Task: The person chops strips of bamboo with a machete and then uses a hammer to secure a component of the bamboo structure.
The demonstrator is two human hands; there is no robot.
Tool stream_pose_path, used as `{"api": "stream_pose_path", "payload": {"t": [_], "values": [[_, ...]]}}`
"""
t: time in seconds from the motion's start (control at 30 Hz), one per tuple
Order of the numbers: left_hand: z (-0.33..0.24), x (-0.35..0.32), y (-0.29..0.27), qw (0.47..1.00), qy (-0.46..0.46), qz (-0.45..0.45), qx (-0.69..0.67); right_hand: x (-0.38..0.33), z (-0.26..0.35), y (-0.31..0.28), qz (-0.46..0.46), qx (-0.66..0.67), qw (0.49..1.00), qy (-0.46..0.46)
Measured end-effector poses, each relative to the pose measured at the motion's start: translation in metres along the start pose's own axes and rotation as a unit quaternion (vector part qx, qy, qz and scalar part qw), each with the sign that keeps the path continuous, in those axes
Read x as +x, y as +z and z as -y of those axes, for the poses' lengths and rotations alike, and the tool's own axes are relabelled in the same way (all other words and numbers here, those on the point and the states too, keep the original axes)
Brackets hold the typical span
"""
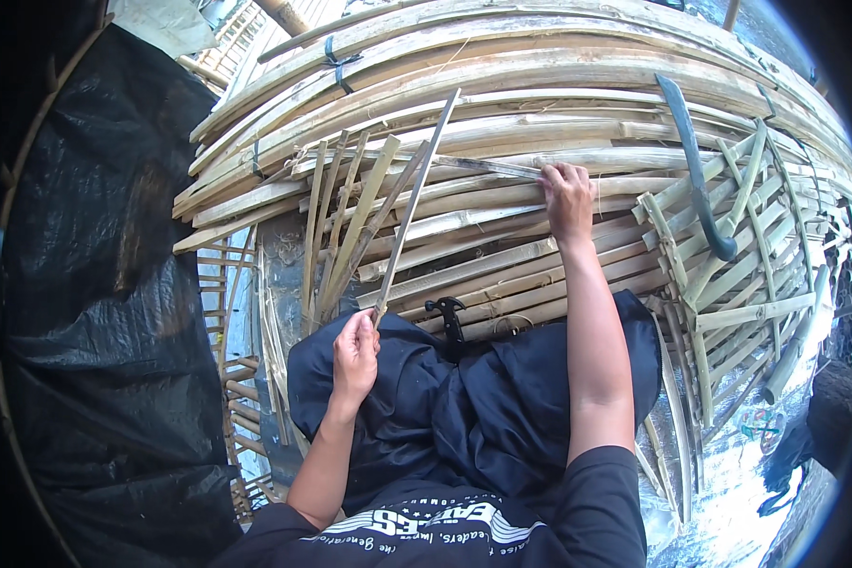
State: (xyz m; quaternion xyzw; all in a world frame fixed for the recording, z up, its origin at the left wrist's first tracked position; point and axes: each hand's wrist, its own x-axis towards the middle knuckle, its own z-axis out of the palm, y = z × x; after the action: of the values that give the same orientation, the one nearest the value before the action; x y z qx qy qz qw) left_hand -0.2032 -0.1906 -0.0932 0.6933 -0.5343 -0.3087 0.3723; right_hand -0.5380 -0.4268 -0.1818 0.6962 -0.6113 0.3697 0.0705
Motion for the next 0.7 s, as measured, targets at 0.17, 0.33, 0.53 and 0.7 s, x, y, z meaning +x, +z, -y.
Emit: {"api": "stream_pose_path", "payload": {"t": [0.17, 0.33, 0.53, 0.7], "values": [[0.007, -0.002, 0.004, 0.995, -0.057, 0.014, -0.086, 0.011, 0.007, -0.006, 0.055, 0.007, 0.998, -0.026], [0.030, -0.009, 0.011, 0.994, -0.053, 0.014, -0.092, 0.025, 0.053, 0.001, 0.066, -0.033, 0.993, -0.094], [0.037, -0.017, 0.007, 0.992, -0.057, 0.025, -0.113, 0.041, 0.061, 0.025, 0.143, -0.057, 0.978, -0.139], [0.042, -0.018, 0.001, 0.989, -0.071, 0.021, -0.127, 0.035, 0.065, 0.029, 0.133, -0.016, 0.984, -0.113]]}}
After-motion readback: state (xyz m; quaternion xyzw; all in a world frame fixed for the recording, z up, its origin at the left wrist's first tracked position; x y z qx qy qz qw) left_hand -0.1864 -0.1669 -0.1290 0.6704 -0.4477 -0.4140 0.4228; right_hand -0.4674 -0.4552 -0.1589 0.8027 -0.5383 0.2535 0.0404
